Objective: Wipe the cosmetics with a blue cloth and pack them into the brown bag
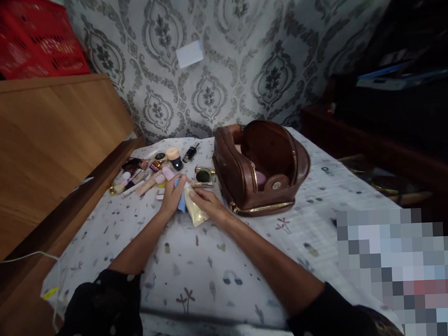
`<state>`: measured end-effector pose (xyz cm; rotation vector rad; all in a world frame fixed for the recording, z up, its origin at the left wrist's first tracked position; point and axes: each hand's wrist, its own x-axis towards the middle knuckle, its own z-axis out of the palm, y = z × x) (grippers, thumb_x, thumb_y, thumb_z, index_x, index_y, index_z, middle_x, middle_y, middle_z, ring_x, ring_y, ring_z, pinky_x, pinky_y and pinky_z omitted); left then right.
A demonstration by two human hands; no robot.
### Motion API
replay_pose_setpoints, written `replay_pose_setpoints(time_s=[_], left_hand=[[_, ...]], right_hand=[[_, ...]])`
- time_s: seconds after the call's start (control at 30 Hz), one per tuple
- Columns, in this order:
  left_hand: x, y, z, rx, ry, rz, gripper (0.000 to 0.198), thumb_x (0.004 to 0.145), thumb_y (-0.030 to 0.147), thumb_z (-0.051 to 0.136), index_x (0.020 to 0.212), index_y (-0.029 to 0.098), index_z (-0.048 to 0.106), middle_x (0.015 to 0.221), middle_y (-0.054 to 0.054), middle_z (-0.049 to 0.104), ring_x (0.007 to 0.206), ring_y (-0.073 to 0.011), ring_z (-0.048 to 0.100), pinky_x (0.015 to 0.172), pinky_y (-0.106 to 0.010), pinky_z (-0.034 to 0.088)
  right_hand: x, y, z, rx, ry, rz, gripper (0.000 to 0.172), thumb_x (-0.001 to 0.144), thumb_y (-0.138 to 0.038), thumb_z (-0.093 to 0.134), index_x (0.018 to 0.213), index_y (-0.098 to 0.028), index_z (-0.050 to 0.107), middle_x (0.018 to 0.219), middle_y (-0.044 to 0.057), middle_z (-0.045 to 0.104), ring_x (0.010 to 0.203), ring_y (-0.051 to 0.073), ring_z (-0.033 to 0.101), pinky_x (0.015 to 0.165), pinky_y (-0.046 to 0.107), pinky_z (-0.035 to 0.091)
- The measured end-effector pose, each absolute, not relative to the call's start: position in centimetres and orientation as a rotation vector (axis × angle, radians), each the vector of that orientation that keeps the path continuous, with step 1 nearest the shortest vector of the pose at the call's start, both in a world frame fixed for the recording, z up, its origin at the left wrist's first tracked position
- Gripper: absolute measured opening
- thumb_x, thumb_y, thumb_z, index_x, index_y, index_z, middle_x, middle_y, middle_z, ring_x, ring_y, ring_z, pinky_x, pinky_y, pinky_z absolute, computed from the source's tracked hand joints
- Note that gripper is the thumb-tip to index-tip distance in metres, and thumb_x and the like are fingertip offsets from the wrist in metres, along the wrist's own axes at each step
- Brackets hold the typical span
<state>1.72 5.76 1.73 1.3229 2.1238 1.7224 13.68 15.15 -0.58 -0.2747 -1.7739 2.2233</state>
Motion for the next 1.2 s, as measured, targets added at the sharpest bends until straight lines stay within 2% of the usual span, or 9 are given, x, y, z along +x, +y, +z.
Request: replay_pose_setpoints(time_s=[0.17, 0.27, 0.4, 0.53, 0.77, 0.9, 1.03, 1.1, 1.2], left_hand=[[1.7, 5.6, 2.3, 1.359, 2.218, 1.684, 0.031, 0.094, 0.041, 0.046, 0.072, 0.02, 0.054, 0.064, 0.003, 0.048, 0.064, -0.014, 0.047, 0.064, -0.029, 0.039], [1.7, 5.4, 2.8, 1.357, 2.188, 1.693, 0.03, 0.088, 0.04, 0.052, 0.065, 0.021, 0.05, 0.058, 0.005, 0.044, 0.06, -0.0142, 0.044, 0.06, -0.027, 0.035], [1.6, 5.1, 3.2, 1.388, 2.234, 1.662, 0.026, 0.079, 0.041, 0.057, 0.063, 0.021, 0.054, 0.055, 0.005, 0.046, 0.058, -0.0154, 0.044, 0.057, -0.026, 0.033], [1.3, 5.2, 3.5, 1.448, 2.377, 1.499, 0.028, 0.08, 0.042, 0.053, 0.061, 0.021, 0.055, 0.047, 0.006, 0.042, 0.052, -0.0144, 0.041, 0.052, -0.024, 0.029], [2.1, 5.1, 4.2, 1.357, 2.532, 1.384, 0.032, 0.076, 0.05, 0.051, 0.058, 0.024, 0.055, 0.044, 0.006, 0.043, 0.053, -0.0165, 0.042, 0.051, -0.024, 0.031], [1.9, 5.0, 4.2, 1.319, 2.449, 1.392, 0.033, 0.076, 0.052, 0.055, 0.061, 0.023, 0.058, 0.051, 0.005, 0.051, 0.055, -0.016, 0.045, 0.051, -0.024, 0.034], [1.2, 4.8, 4.1, 1.243, 2.22, 1.493, 0.034, 0.074, 0.056, 0.063, 0.074, 0.023, 0.068, 0.066, 0.004, 0.062, 0.063, -0.0161, 0.052, 0.055, -0.023, 0.039], [1.0, 4.7, 4.2, 1.174, 2.137, 1.557, 0.037, 0.072, 0.059, 0.067, 0.081, 0.023, 0.071, 0.07, 0.002, 0.065, 0.066, -0.0166, 0.053, 0.055, -0.022, 0.041], [1.1, 4.7, 4.3, 1.057, 1.997, 1.651, 0.044, 0.066, 0.06, 0.073, 0.085, 0.021, 0.073, 0.073, 0.0, 0.067, 0.066, -0.0166, 0.056, 0.054, -0.022, 0.043]], right_hand=[[13.3, 15.6, -0.5, -0.293, -2.244, 1.619, 0.052, 0.065, -0.046, 0.079, 0.104, -0.014, 0.068, 0.09, 0.005, 0.069, 0.079, 0.02, 0.061, 0.072, 0.031, 0.046], [13.6, 15.1, -0.1, -0.377, -2.45, 1.307, 0.048, 0.072, -0.039, 0.075, 0.113, -0.015, 0.065, 0.094, 0.006, 0.071, 0.081, 0.022, 0.063, 0.074, 0.032, 0.047], [14.3, 14.4, 0.7, -0.372, -2.6, 1.175, 0.049, 0.078, -0.044, 0.073, 0.118, -0.017, 0.062, 0.099, 0.006, 0.071, 0.087, 0.024, 0.067, 0.074, 0.032, 0.049], [14.8, 14.6, 1.0, -0.269, -2.686, 0.921, 0.054, 0.085, -0.048, 0.066, 0.129, -0.02, 0.051, 0.108, 0.008, 0.071, 0.097, 0.027, 0.068, 0.079, 0.035, 0.051], [15.8, 14.2, 1.4, -0.313, -2.761, 0.737, 0.051, 0.089, -0.05, 0.056, 0.13, -0.022, 0.046, 0.111, 0.01, 0.07, 0.092, 0.031, 0.069, 0.074, 0.04, 0.054], [15.8, 14.3, 1.7, -0.362, -2.695, 0.86, 0.057, 0.086, -0.046, 0.059, 0.137, -0.023, 0.043, 0.115, 0.009, 0.069, 0.095, 0.03, 0.069, 0.078, 0.041, 0.053], [15.2, 14.8, 2.1, -0.506, -2.452, 1.303, 0.064, 0.075, -0.044, 0.075, 0.131, -0.026, 0.052, 0.109, 0.003, 0.069, 0.099, 0.025, 0.066, 0.082, 0.034, 0.052], [14.8, 15.0, 2.1, -0.547, -2.218, 1.692, 0.054, 0.072, -0.04, 0.08, 0.12, -0.024, 0.06, 0.097, -0.001, 0.067, 0.09, 0.019, 0.065, 0.076, 0.027, 0.051], [14.3, 15.1, 2.1, -0.469, -1.699, 2.317, 0.031, 0.075, -0.03, 0.077, 0.101, -0.019, 0.064, 0.078, -0.004, 0.063, 0.067, 0.011, 0.06, 0.062, 0.021, 0.048]])
